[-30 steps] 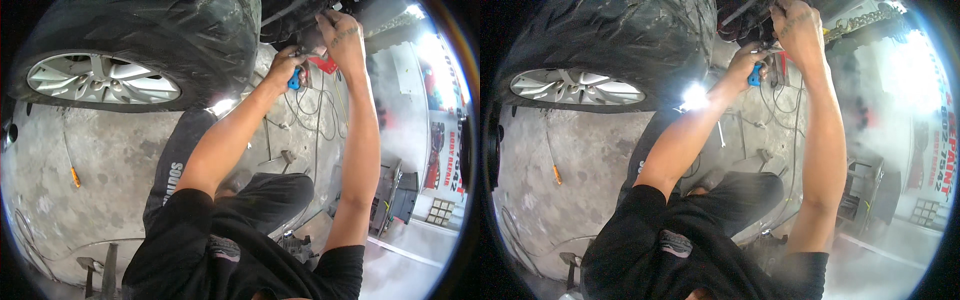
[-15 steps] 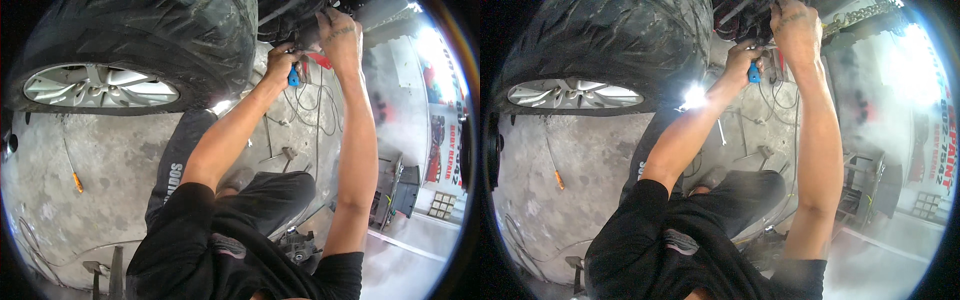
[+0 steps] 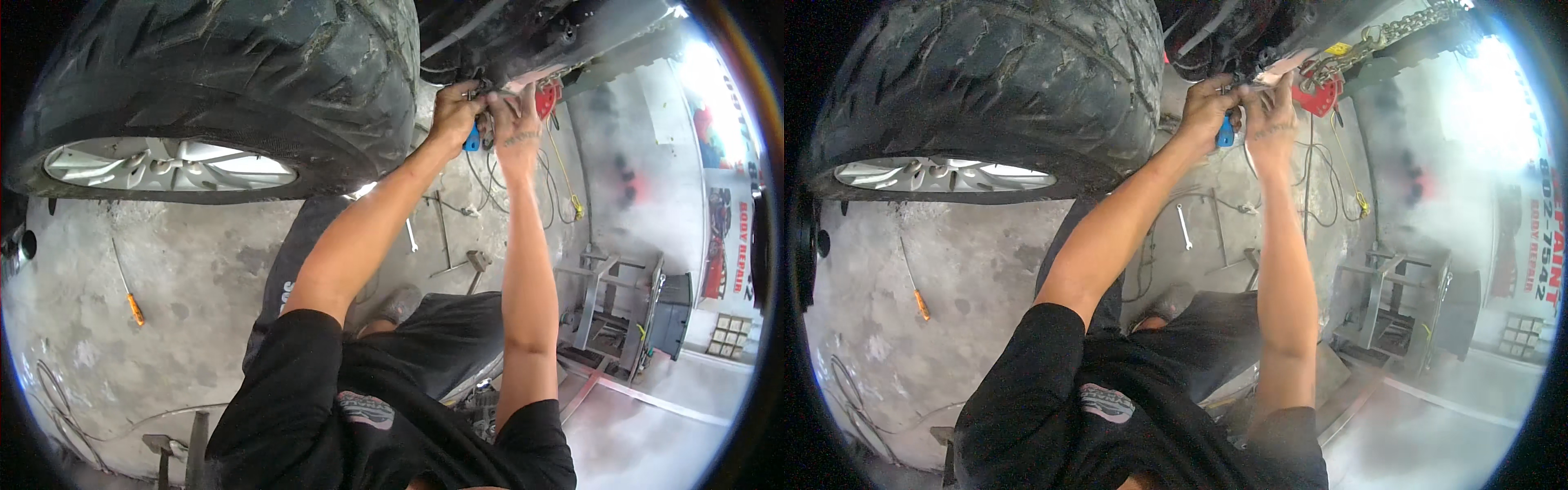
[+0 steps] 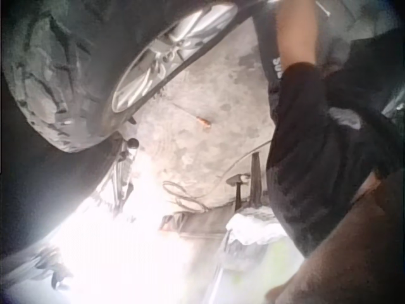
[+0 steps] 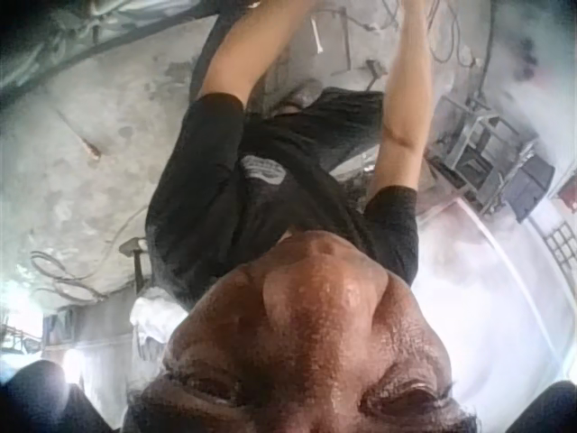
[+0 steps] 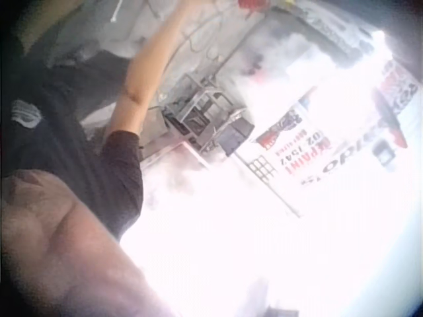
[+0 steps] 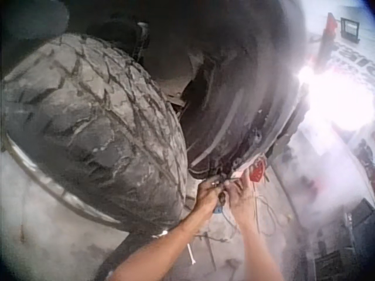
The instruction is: The person works on the inner fender and bumper area of a vehicle, first using a wrench and then an electric drill to secure the components.
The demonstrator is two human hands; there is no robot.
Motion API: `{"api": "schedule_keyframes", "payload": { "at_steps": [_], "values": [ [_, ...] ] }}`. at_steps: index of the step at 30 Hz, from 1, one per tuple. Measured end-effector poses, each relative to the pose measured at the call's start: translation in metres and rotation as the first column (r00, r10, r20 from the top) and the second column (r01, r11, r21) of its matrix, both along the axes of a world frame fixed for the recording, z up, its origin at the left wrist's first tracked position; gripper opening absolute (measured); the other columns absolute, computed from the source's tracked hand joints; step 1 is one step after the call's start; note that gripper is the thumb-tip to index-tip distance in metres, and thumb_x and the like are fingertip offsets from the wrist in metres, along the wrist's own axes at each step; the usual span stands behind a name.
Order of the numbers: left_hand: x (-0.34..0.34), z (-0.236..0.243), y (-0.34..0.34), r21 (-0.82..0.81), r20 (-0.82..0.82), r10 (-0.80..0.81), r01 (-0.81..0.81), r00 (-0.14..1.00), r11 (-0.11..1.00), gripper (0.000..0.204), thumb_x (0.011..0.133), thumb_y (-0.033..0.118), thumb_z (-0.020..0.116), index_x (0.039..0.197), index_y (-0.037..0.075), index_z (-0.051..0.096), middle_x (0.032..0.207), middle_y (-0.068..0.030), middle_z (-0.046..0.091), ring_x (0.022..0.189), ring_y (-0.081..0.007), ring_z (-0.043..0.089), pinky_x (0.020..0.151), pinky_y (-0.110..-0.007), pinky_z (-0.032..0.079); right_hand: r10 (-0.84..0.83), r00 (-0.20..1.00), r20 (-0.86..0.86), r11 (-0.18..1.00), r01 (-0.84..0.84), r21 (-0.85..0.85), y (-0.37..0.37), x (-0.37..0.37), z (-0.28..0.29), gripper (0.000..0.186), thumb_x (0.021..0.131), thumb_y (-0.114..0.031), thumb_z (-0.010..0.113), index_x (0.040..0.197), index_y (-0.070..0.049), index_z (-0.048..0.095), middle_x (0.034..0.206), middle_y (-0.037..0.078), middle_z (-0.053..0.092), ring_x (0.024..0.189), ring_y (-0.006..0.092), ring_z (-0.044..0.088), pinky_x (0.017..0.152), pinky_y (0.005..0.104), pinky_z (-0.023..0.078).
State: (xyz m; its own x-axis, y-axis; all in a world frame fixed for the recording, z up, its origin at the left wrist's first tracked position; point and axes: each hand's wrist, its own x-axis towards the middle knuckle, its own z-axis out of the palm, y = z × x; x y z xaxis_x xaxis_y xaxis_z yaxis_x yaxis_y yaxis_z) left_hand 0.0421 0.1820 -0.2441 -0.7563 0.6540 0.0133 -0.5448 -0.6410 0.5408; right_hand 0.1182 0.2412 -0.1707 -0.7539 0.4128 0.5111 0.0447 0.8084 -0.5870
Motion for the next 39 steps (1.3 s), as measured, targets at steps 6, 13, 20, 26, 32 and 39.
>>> {"api": "schedule_keyframes", "payload": {
  "at_steps": [6,13,20,26,32,39],
  "values": [
    [-0.004,-0.005,0.000,0.023,-0.035,0.055,-0.054,0.998,0.998,0.028,0.100,0.011,0.067,0.124,-0.003,0.061,0.081,-0.0058,0.063,0.056,-0.0141,0.057,0.049,-0.031,0.047,-0.126,0.992,-0.016,0.986,0.127,0.105,-0.006,-0.014,-0.001,0.065,0.094,-0.017,0.072,0.146,0.011,0.044,0.091,0.023,0.075,0.087,0.0349,0.077,0.075,0.0397,0.057],
    [-0.009,0.003,-0.005,0.180,0.138,-0.228,0.202,0.964,0.963,0.028,0.107,0.034,0.058,0.113,0.008,0.062,0.086,-0.0049,0.065,0.058,-0.0146,0.056,0.049,-0.032,0.047,-0.180,0.984,-0.011,0.984,0.180,0.016,-0.011,-0.012,0.003,0.062,0.094,-0.014,0.073,0.144,0.011,0.048,0.081,0.018,0.075,0.064,0.0250,0.074,0.057,0.0349,0.054],
    [-0.016,0.008,0.000,0.154,0.293,-0.294,0.259,0.910,0.953,0.031,0.105,0.043,0.060,0.099,0.013,0.059,0.081,-0.0036,0.059,0.057,-0.0149,0.049,0.050,-0.032,0.044,-0.138,0.988,-0.062,0.960,0.118,-0.253,-0.027,-0.011,0.010,0.057,0.096,-0.006,0.071,0.145,0.011,0.049,0.075,0.006,0.072,0.055,0.0072,0.062,0.048,0.0244,0.048],
    [-0.031,0.017,0.005,0.175,0.455,-0.389,0.348,0.801,0.921,0.032,0.105,0.040,0.061,0.089,0.012,0.058,0.068,-0.0011,0.051,0.053,-0.0136,0.048,0.048,-0.032,0.042,-0.125,0.986,-0.114,0.984,0.107,-0.145,-0.025,-0.016,0.009,0.056,0.094,-0.005,0.071,0.144,0.012,0.050,0.074,0.006,0.072,0.057,0.0066,0.063,0.050,0.0244,0.049],
    [-0.015,0.012,0.003,0.177,0.401,-0.362,0.317,0.841,0.932,0.033,0.104,0.042,0.062,0.096,0.011,0.058,0.072,0.0008,0.049,0.056,-0.0122,0.047,0.050,-0.030,0.041,-0.146,0.987,-0.059,0.976,0.134,-0.174,-0.024,-0.011,0.013,0.060,0.094,-0.007,0.072,0.144,0.015,0.048,0.074,0.007,0.073,0.058,0.0069,0.063,0.051,0.0251,0.050],
    [-0.024,-0.002,0.011,0.340,0.341,-0.439,0.326,0.831,0.882,0.034,0.108,0.042,0.056,0.093,0.011,0.059,0.069,0.0003,0.048,0.056,-0.0119,0.048,0.049,-0.030,0.042,-0.189,0.981,-0.052,0.975,0.194,0.105,-0.008,-0.013,0.006,0.063,0.091,-0.015,0.076,0.140,0.015,0.052,0.090,0.019,0.075,0.075,0.0250,0.072,0.068,0.0347,0.055]
  ]
}}
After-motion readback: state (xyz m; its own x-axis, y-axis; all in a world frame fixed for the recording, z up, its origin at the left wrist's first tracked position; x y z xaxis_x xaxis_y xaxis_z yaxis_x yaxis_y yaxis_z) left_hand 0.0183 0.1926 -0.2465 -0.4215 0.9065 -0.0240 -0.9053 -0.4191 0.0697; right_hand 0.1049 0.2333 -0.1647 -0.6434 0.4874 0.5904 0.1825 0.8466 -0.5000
